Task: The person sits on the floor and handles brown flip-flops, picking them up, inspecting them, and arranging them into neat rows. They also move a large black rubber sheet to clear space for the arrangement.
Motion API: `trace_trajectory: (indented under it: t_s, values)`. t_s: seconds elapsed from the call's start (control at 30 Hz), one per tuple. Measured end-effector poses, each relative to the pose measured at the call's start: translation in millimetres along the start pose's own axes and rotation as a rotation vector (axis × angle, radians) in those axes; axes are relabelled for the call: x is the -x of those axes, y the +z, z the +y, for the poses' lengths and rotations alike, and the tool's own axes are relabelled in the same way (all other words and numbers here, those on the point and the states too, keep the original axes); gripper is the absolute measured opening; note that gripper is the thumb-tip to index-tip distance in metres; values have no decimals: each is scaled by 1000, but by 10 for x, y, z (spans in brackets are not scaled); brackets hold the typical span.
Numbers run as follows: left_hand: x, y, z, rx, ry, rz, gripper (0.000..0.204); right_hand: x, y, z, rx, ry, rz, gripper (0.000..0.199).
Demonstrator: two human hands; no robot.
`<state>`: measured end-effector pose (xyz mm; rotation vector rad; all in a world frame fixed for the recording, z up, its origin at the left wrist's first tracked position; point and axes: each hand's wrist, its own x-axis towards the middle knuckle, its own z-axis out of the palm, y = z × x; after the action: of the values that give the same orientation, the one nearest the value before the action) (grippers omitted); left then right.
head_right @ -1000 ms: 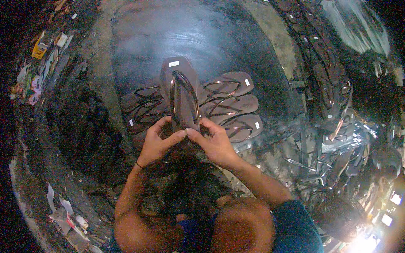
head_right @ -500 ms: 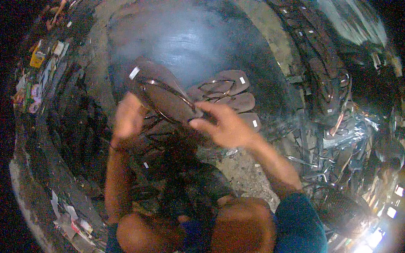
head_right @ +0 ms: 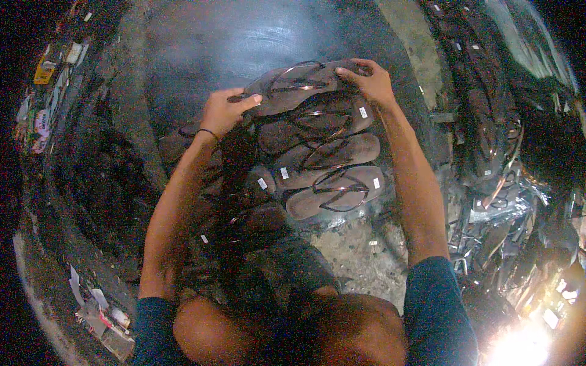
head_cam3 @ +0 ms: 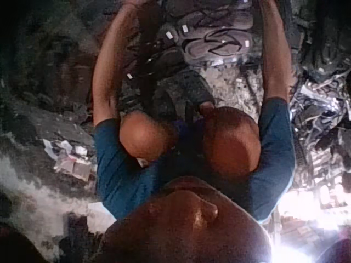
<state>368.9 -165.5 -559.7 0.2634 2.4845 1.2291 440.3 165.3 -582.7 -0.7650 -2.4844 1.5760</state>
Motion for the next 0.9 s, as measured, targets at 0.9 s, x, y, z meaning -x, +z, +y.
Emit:
trace_trajectory:
  t_s: [0.9]
  values:
    - [2659,-2606,-1249,-676,342,581,47,1803,830,-331,214,-485,-93,17]
